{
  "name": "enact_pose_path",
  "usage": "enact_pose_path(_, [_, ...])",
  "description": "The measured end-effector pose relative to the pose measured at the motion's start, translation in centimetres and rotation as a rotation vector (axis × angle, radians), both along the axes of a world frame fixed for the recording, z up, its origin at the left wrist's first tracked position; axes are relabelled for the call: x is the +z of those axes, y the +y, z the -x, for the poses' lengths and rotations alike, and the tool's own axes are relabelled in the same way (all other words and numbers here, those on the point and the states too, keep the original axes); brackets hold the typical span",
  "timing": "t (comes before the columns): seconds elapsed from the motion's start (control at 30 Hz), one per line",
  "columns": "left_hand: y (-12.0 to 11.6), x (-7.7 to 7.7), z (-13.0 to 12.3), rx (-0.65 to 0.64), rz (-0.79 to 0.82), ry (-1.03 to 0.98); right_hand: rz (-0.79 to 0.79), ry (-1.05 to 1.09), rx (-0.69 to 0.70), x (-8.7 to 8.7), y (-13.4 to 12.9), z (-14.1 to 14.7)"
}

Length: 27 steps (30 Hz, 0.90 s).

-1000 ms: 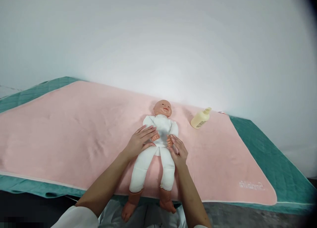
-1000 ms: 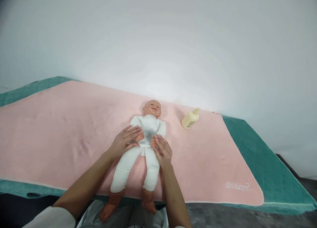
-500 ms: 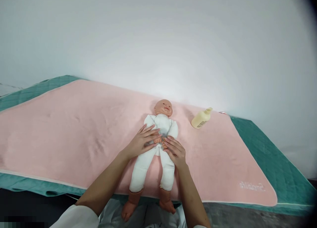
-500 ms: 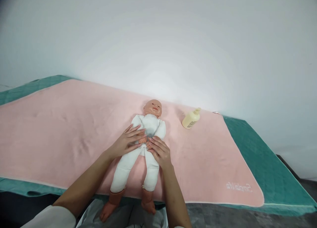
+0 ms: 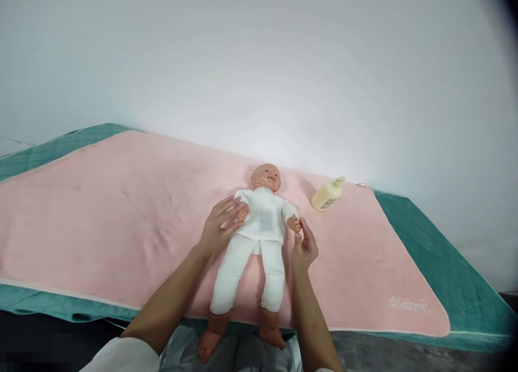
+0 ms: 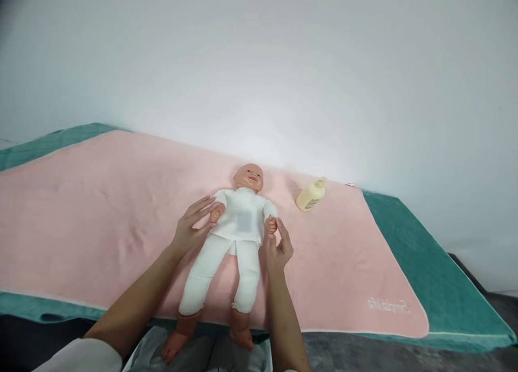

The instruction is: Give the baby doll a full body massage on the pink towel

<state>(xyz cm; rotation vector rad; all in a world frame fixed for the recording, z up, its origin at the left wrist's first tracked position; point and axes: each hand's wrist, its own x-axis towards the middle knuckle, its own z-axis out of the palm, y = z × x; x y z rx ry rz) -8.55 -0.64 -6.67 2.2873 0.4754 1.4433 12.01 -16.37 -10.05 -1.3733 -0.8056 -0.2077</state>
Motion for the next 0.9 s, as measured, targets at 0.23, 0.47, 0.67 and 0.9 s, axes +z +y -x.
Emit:
enact_pose_path(0.23, [0.8, 1.0, 0.7, 0.192, 0.555, -0.377, -0.171, 0.297, -0.192, 2.7, 1.3, -2.0])
enact_pose_path(0.47, [3.1, 0.0, 1.0, 0.277, 0.962, -0.646, -0.178, 0.557, -0.167, 0.3, 0.9, -6.0])
enact_pose_path(0.67, [4.7, -1.2, 1.3, 0.316, 1.347, -0.880, 0.007, 0.506, -0.190, -1.3, 0.7, -7.3])
enact_pose_path(0.9, [5.5, -1.9, 1.4, 0.295, 1.423, -0.966, -0.033, 0.553, -0.172, -1.5, 0.8, -7.3])
